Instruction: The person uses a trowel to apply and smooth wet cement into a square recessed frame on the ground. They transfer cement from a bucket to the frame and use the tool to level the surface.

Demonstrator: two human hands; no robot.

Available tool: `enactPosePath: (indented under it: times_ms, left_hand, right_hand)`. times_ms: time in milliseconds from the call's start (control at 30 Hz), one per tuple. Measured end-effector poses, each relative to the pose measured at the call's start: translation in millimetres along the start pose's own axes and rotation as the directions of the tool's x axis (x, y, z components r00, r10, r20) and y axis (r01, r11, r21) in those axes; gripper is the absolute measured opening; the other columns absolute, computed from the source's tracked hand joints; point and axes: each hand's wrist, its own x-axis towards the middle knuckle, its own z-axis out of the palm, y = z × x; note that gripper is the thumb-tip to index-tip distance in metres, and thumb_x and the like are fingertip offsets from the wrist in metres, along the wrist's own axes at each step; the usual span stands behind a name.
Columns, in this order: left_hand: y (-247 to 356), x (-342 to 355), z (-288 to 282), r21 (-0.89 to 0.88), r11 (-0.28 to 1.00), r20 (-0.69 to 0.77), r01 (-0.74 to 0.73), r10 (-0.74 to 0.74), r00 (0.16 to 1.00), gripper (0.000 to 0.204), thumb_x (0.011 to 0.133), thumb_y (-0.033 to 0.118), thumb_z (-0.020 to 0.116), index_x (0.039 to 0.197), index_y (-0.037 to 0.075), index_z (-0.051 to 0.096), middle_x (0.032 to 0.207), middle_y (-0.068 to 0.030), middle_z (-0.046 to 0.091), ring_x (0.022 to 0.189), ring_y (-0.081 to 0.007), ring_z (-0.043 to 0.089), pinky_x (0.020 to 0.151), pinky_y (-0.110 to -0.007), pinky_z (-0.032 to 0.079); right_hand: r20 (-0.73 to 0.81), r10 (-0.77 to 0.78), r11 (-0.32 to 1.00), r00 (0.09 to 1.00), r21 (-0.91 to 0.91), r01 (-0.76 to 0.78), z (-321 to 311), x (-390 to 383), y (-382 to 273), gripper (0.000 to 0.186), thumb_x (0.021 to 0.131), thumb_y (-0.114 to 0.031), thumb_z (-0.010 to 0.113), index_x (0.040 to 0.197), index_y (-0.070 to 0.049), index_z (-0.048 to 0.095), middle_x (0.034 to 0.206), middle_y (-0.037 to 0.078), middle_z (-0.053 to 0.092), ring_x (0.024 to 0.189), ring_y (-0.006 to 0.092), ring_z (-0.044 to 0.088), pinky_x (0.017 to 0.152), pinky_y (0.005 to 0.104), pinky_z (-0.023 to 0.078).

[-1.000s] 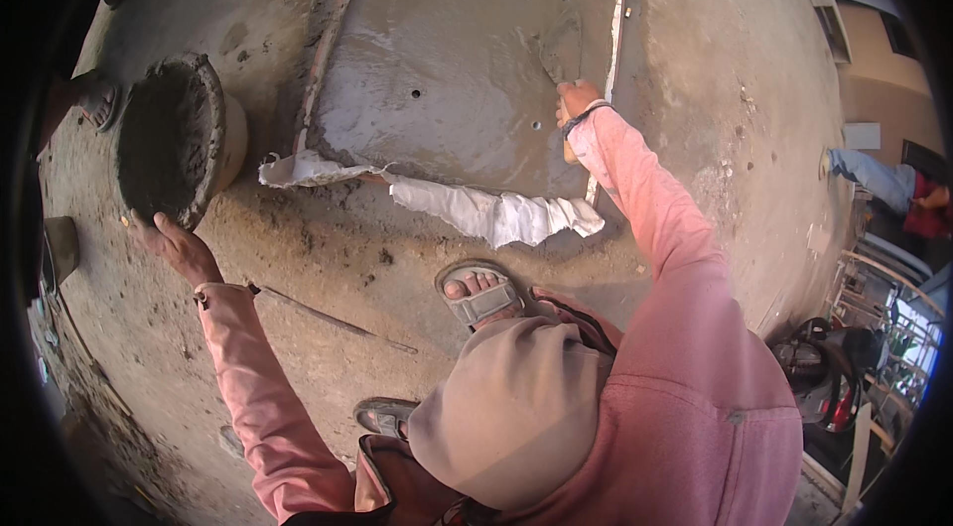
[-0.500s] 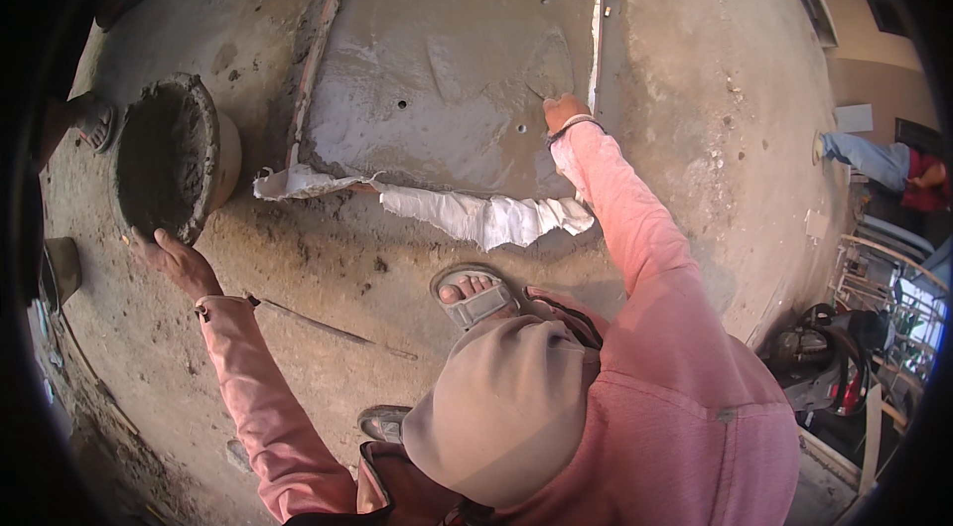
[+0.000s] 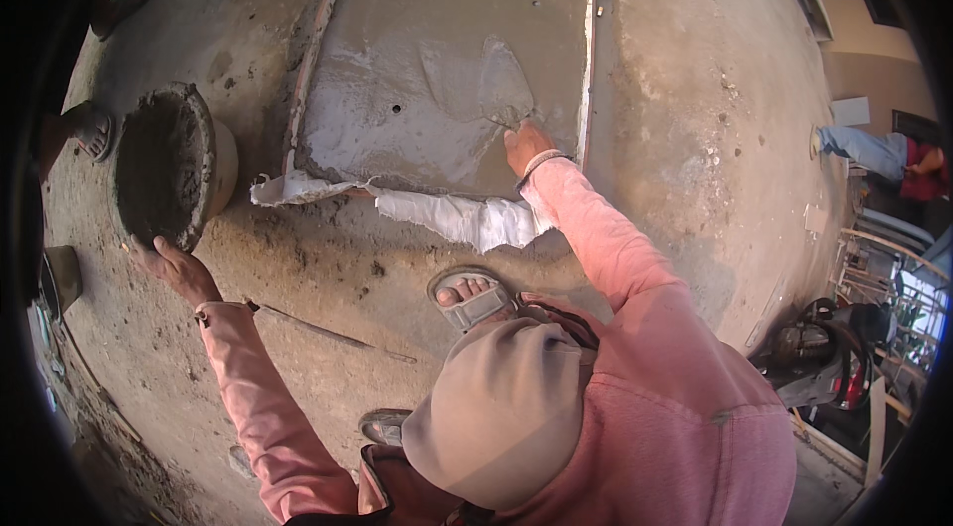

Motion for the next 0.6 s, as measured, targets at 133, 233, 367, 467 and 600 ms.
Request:
enactPosePath:
  times_ms: [133, 233, 367, 467, 600]
  left_hand:
    - [0, -2, 2, -0.006, 1.000, -0.007, 0.013, -0.013, 1.000, 0.055, 0.097, 0.040, 0.031, 0.142, 0.009, 0.024, 0.148, -0.0206, 0.011, 0.138, -0.0354, 0.006, 0.111, -0.046, 0.008]
    - [1, -3, 4, -0.011, 1.000, -0.005, 0.012, -0.012, 1.000, 0.055, 0.097, 0.039, 0.031, 0.142, 0.009, 0.025, 0.148, -0.0208, 0.011, 0.138, -0.0353, 0.006, 0.111, -0.046, 0.008]
    - [-2, 0, 0, 0.002, 0.999, -0.006, -0.034, 0.034, 0.999, 0.054, 0.097, 0.038, 0.030, 0.141, 0.008, 0.024, 0.148, -0.0212, 0.011, 0.138, -0.0352, 0.005, 0.111, -0.045, 0.008]
    - [1, -2, 2, -0.009, 1.000, 0.014, -0.020, 0.020, 1.000, 0.054, 0.097, 0.038, 0.030, 0.142, 0.008, 0.024, 0.148, -0.0214, 0.011, 0.138, -0.0349, 0.005, 0.111, -0.046, 0.007]
    - [0, 0, -2, 0.012, 1.000, 0.018, 0.013, -0.013, 1.000, 0.055, 0.097, 0.039, 0.030, 0.142, 0.009, 0.023, 0.148, -0.0213, 0.011, 0.138, -0.0354, 0.005, 0.111, -0.046, 0.007]
  right_hand:
    - [0.207, 0.404, 0.710, 0.891, 0.543, -0.448, -17, 20, 27, 0.039, 0.087, -0.026, 0.052, 0.108, 0.006, 0.050, 0.090, 0.022, 0.060, 0.070, 0.0338, 0.062, 0.065, 0.0435, 0.051]
    - [0.297, 0.428, 0.368, 0.854, 0.805, -0.465, -30, 42, 22, 0.036, 0.087, -0.024, 0.052, 0.108, 0.004, 0.048, 0.080, 0.015, 0.055, 0.059, 0.0285, 0.059, 0.050, 0.0429, 0.050]
    - [0.350, 0.359, 0.188, 0.865, 0.881, -0.435, -30, 90, -26, 0.038, 0.086, -0.023, 0.054, 0.111, 0.004, 0.046, 0.080, 0.014, 0.054, 0.060, 0.0293, 0.059, 0.045, 0.0430, 0.049]
    - [0.297, 0.255, 0.485, 0.920, 0.784, -0.388, -21, 98, -74, 0.039, 0.086, -0.026, 0.054, 0.108, 0.005, 0.049, 0.080, 0.016, 0.058, 0.061, 0.0283, 0.060, 0.050, 0.0419, 0.050]
    - [0.254, 0.094, 0.783, 0.963, 0.579, -0.229, -19, 108, -87, 0.042, 0.086, -0.027, 0.054, 0.113, 0.005, 0.046, 0.084, 0.015, 0.057, 0.056, 0.0235, 0.058, 0.047, 0.0375, 0.049]
